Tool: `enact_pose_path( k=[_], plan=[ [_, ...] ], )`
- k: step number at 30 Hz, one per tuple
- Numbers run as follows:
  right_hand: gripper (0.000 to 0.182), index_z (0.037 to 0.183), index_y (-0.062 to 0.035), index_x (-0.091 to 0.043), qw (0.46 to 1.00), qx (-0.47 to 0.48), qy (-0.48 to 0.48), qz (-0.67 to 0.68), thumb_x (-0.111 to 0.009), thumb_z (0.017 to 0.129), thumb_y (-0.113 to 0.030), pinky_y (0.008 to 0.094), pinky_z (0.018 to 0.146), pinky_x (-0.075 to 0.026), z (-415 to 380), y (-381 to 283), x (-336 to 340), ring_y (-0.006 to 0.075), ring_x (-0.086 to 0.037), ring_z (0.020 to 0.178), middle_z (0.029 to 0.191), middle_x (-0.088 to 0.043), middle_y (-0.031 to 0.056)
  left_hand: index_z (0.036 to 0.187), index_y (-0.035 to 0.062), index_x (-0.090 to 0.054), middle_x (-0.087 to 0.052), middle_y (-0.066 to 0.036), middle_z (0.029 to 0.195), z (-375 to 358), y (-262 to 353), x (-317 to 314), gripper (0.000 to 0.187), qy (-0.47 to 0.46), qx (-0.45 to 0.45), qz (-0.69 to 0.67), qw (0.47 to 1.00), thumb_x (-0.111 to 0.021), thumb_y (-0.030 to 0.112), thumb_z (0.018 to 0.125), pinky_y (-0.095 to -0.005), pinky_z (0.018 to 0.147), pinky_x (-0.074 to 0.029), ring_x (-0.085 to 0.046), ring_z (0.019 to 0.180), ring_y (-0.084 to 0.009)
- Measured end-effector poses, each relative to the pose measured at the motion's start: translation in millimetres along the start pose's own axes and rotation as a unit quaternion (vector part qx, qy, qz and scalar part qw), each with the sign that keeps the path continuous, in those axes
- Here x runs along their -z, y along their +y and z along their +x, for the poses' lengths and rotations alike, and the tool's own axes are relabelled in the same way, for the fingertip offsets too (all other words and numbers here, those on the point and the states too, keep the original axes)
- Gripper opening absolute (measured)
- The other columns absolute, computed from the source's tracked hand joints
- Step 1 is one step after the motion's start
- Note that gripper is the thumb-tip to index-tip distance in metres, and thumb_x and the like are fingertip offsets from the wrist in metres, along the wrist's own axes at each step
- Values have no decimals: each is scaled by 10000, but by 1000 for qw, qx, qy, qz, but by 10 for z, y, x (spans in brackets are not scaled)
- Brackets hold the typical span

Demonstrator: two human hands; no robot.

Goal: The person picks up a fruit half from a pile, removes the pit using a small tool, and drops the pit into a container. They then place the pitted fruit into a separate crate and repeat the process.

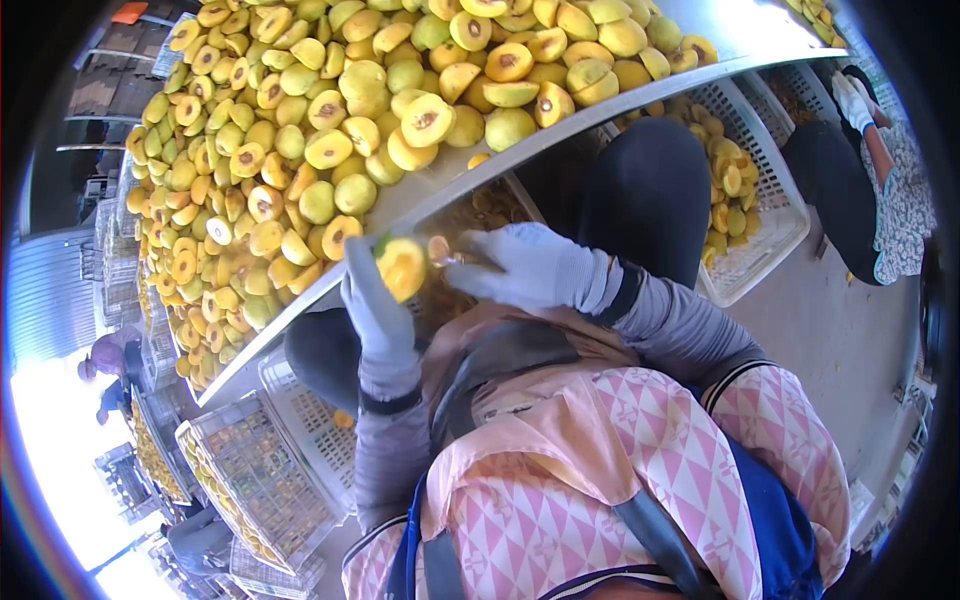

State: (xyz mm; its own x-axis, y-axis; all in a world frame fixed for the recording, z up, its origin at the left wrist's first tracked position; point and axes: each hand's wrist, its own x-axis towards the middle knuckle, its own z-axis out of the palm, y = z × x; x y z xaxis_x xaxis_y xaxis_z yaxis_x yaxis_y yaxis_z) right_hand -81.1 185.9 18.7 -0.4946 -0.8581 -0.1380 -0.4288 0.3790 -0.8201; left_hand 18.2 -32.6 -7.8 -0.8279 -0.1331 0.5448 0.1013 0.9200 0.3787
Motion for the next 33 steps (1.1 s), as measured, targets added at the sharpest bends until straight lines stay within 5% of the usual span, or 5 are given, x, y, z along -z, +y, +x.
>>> enact_pose_path(
  k=[7, 11, 22, 28, 33],
  plan=[
    [377, 1187, -42, -558, 985, 101, 84, -114, -650, 898, -267, 455, 698, -542, 18, 223, -416, 357, -692, 804, 866, -674, 187, 1044, 5, -680, -684, -121, 923, -458, -275, 1446, 236, 102, 372, -105, 916, -469, 104, 1005, -306, 752, -506, -638, 820, -230],
    [377, 1146, 3, -577, 971, 158, 138, -118, -678, 875, -239, 448, 633, -531, -21, 270, -500, 338, -691, 722, 794, -683, 160, 1088, 18, -691, -708, -172, 947, -1036, -945, 2089, 270, -143, 433, 173, 873, -516, 209, 1009, -379, 788, -511, -676, 884, -283],
    [284, 1037, -45, -544, 986, 79, 144, -33, -643, 931, -289, 464, 647, -531, 113, 218, -350, 375, -677, 737, 780, -673, 186, 1235, 108, -680, -669, -120, 1223, 1059, -439, 153, 349, -124, 3, 14, 992, -672, 164, 891, -417, 970, -502, -639, 1121, -303],
    [313, 1040, -46, -548, 981, 57, 183, -1, -645, 922, -318, 478, 668, -524, 90, 225, -256, 394, -667, 763, 816, -669, 202, 1494, 117, -386, -595, -207, 1293, 1355, -4, -531, 841, -265, 53, 162, 949, -751, 373, 781, -457, 980, -491, -580, 1205, -354],
    [356, 1127, -18, -565, 977, 30, 202, 70, -645, 946, -314, 476, 687, -516, 75, 122, -139, 423, -655, 827, 870, -654, 234, 1351, 75, -548, -614, -185, 1189, 1183, -94, -519, 649, -230, 79, 88, 966, -745, 281, 768, -439, 956, -502, -609, 1114, -348]
  ],
)
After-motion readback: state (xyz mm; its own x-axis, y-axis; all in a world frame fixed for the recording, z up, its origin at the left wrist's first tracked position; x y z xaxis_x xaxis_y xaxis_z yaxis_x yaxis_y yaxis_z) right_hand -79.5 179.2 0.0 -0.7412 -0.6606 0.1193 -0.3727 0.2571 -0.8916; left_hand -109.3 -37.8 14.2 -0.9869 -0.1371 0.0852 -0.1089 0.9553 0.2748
